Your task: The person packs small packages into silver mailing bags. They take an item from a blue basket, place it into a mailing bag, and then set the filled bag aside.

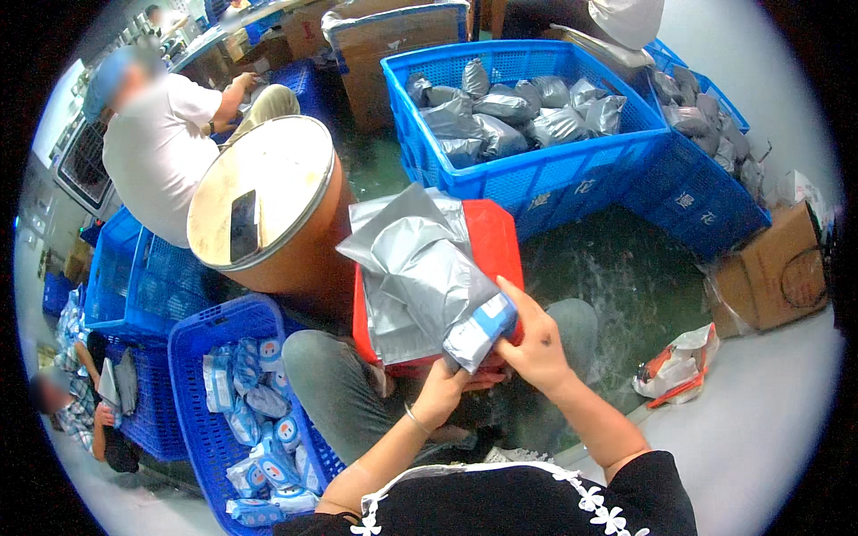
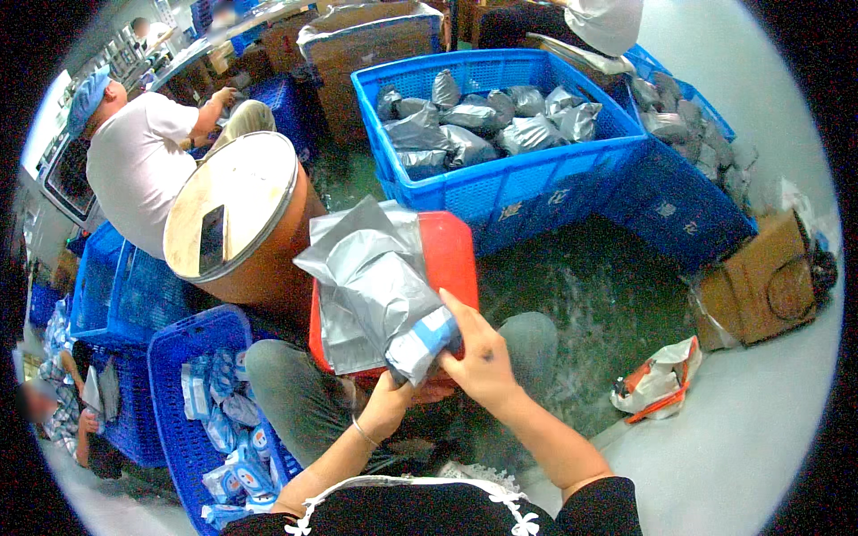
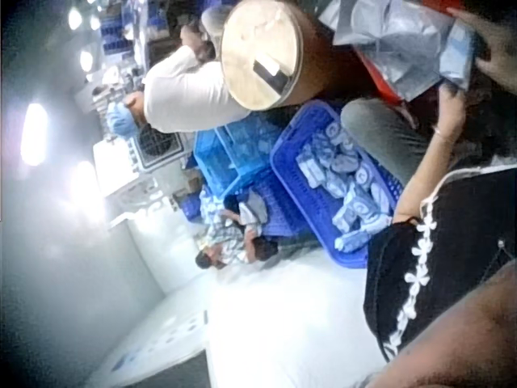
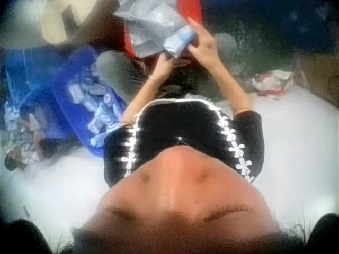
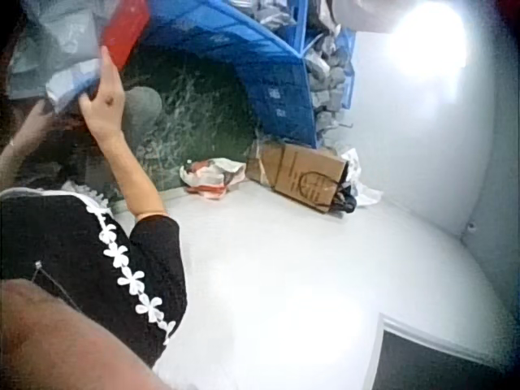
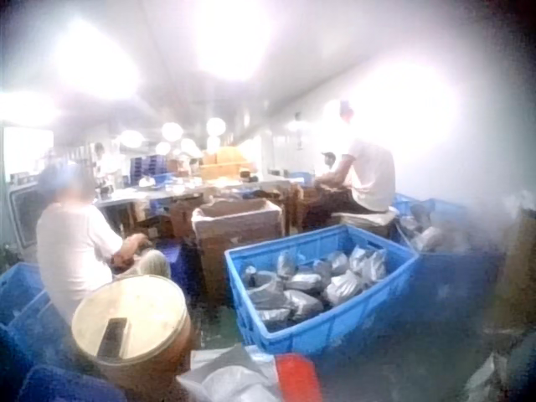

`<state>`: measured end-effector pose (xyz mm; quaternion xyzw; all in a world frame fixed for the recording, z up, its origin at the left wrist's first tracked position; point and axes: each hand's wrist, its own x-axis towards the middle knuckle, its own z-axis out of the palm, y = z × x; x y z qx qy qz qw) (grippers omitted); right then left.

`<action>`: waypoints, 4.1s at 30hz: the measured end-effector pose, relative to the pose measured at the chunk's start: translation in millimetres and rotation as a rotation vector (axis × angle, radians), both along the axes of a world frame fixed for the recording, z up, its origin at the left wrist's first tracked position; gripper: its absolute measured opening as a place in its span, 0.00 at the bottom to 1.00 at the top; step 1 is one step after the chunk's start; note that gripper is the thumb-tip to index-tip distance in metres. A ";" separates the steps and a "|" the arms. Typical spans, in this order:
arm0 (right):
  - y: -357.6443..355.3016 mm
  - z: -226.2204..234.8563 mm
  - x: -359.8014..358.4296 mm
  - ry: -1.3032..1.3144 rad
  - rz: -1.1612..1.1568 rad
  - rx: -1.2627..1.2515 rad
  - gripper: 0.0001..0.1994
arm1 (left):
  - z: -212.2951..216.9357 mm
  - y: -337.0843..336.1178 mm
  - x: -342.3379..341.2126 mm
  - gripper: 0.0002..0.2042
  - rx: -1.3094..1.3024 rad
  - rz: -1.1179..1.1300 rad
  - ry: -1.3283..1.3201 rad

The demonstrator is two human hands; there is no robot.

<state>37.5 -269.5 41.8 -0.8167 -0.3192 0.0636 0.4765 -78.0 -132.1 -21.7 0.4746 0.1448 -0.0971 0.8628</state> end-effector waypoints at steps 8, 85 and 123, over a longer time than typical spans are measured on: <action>19.2 7.4 -10.7 -0.062 -0.024 -0.159 0.48 | -3.8 10.7 -16.4 0.16 0.010 0.007 0.080; 60.5 -49.0 79.6 0.522 0.069 0.097 0.21 | 31.7 58.4 37.1 0.10 0.236 0.766 0.191; 92.7 2.0 -44.5 -0.124 0.356 -0.604 0.42 | -181.0 407.0 -192.8 0.31 -0.245 1.639 0.240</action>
